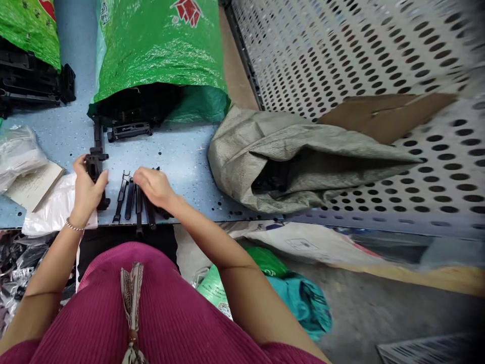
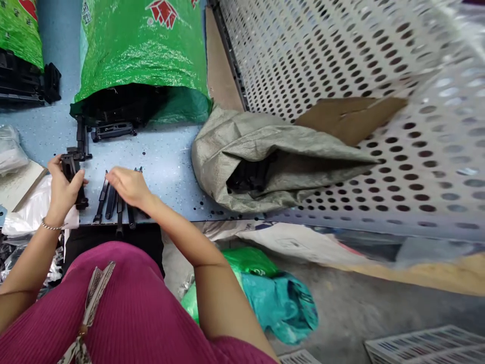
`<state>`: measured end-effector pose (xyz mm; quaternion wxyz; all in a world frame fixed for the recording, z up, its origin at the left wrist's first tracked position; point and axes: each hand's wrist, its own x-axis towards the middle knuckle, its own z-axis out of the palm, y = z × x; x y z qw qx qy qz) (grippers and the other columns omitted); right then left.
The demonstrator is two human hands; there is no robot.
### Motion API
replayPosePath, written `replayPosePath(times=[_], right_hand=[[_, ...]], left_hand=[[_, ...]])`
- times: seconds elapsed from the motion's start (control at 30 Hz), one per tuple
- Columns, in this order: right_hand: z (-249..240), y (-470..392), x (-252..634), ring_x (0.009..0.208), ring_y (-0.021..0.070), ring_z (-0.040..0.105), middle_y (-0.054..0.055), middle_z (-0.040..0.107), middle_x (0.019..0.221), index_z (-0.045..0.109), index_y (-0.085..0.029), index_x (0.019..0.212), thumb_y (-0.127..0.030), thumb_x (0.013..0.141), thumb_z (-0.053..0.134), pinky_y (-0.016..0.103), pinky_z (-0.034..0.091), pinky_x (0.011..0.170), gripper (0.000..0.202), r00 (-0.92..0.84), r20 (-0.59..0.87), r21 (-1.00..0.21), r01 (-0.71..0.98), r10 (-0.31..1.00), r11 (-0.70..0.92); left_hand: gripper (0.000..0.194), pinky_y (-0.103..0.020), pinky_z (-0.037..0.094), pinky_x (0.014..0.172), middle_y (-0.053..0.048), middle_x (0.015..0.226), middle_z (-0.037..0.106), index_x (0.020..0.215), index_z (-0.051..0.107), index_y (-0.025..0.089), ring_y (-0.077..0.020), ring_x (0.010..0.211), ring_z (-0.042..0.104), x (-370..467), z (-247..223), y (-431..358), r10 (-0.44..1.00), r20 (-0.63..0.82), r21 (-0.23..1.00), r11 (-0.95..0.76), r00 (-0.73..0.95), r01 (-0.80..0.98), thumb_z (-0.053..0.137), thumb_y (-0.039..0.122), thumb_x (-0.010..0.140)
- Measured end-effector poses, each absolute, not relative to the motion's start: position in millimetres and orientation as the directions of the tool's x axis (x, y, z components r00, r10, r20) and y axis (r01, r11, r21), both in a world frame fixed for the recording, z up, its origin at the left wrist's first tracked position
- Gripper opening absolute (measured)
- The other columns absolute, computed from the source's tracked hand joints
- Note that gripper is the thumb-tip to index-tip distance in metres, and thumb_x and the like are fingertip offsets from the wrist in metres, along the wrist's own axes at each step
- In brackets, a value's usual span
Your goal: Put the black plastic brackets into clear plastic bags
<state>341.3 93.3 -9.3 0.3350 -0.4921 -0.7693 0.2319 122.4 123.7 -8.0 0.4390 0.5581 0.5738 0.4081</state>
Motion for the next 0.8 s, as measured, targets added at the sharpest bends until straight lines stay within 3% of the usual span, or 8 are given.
replayPosePath(times=[0.1, 0.2, 0.3, 0.4, 0.5, 0.6, 0.7, 0.8], right_hand=[[4.5, 131.8, 334.1, 0.097, 0.0202, 0.065, 0.008, 0.071, 0.107, 0.066, -0.020, 0.114, -0.043, 0.111, 0.030, 0.031, 0.047, 0.085, 0.043, -0.210, 0.227, -0.679, 0.666, 0.951, 0.309], [9.2, 171.1, 295.3, 0.111, 0.0273, 0.066, 0.012, 0.070, 0.125, 0.052, -0.024, 0.145, -0.046, 0.110, 0.034, 0.039, 0.049, 0.093, 0.046, -0.287, 0.061, -0.573, 0.774, 0.956, 0.269], [3.5, 205.3, 255.5, 0.109, 0.0341, 0.068, 0.020, 0.068, 0.130, 0.032, -0.022, 0.161, -0.054, 0.107, 0.037, 0.048, 0.051, 0.093, 0.063, -0.263, -0.127, -0.494, 0.853, 0.956, 0.168], [1.7, 216.9, 241.5, 0.110, 0.0349, 0.068, 0.021, 0.066, 0.133, 0.027, -0.018, 0.161, -0.040, 0.104, 0.040, 0.049, 0.052, 0.093, 0.063, -0.213, -0.202, -0.524, 0.848, 0.956, 0.078], [10.8, 186.3, 248.0, 0.112, 0.0329, 0.066, 0.020, 0.067, 0.130, 0.035, -0.012, 0.154, -0.025, 0.099, 0.039, 0.045, 0.052, 0.092, 0.057, -0.236, -0.067, -0.546, 0.822, 0.969, 0.162], [22.6, 130.3, 263.0, 0.105, 0.0312, 0.066, 0.021, 0.068, 0.123, 0.047, -0.011, 0.142, -0.029, 0.100, 0.043, 0.042, 0.052, 0.084, 0.047, -0.448, 0.112, -0.496, 0.748, 0.887, 0.440], [30.4, 95.4, 286.3, 0.089, 0.0226, 0.067, 0.011, 0.072, 0.104, 0.052, -0.016, 0.132, -0.043, 0.104, 0.043, 0.034, 0.050, 0.076, 0.039, -0.541, 0.209, -0.611, 0.579, 0.815, 0.541], [33.9, 102.6, 312.2, 0.092, 0.0222, 0.064, 0.009, 0.068, 0.097, 0.057, -0.017, 0.115, -0.057, 0.105, 0.040, 0.034, 0.049, 0.081, 0.044, -0.310, 0.323, -0.658, 0.606, 0.894, 0.447]], left_hand=[[0.051, -0.047, 0.054, 0.095, -0.009, 0.106, 0.070, 0.126, 0.058, 0.019, -0.0286, 0.098, 0.069, 109.2, -33.8, 112.9, 0.992, -0.108, 0.868, 0.066, 0.058, 0.491, 0.065, 0.054, 0.090], [0.045, -0.055, 0.041, 0.114, -0.015, 0.121, 0.066, 0.126, 0.063, 0.017, -0.0329, 0.122, 0.059, 128.2, -57.2, 90.1, 0.995, -0.058, 0.847, 0.005, 0.083, 0.531, 0.053, 0.048, 0.096], [0.049, -0.056, 0.032, 0.121, -0.019, 0.136, 0.058, 0.134, 0.060, 0.016, -0.0330, 0.134, 0.050, 148.1, -70.7, 75.3, 0.997, 0.016, 0.857, -0.055, 0.080, 0.512, 0.050, 0.046, 0.098], [0.047, -0.053, 0.036, 0.120, -0.016, 0.138, 0.058, 0.134, 0.059, 0.020, -0.0298, 0.133, 0.052, 141.7, -68.4, 83.0, 1.000, -0.027, 0.943, 0.027, -0.003, 0.333, 0.054, 0.049, 0.097], [0.050, -0.044, 0.048, 0.109, -0.011, 0.134, 0.061, 0.135, 0.054, 0.027, -0.0240, 0.123, 0.062, 122.9, -48.1, 107.7, 0.986, -0.117, 0.993, 0.114, -0.118, -0.039, 0.058, 0.055, 0.093], [0.052, -0.034, 0.057, 0.086, -0.006, 0.117, 0.066, 0.128, 0.054, 0.029, -0.0190, 0.097, 0.070, 117.8, -16.7, 128.2, 0.980, -0.175, 0.949, 0.142, -0.096, -0.282, 0.065, 0.061, 0.088], [0.044, -0.028, 0.056, 0.071, -0.002, 0.096, 0.066, 0.108, 0.062, 0.023, -0.0157, 0.079, 0.067, 129.3, 10.2, 126.9, 0.983, -0.181, 0.963, 0.170, -0.036, -0.209, 0.077, 0.055, 0.081], [0.046, -0.026, 0.054, 0.064, -0.004, 0.093, 0.066, 0.112, 0.066, 0.023, -0.0174, 0.077, 0.068, 145.4, 21.8, 107.1, 0.983, -0.168, 0.977, 0.176, 0.076, -0.116, 0.074, 0.060, 0.084]])
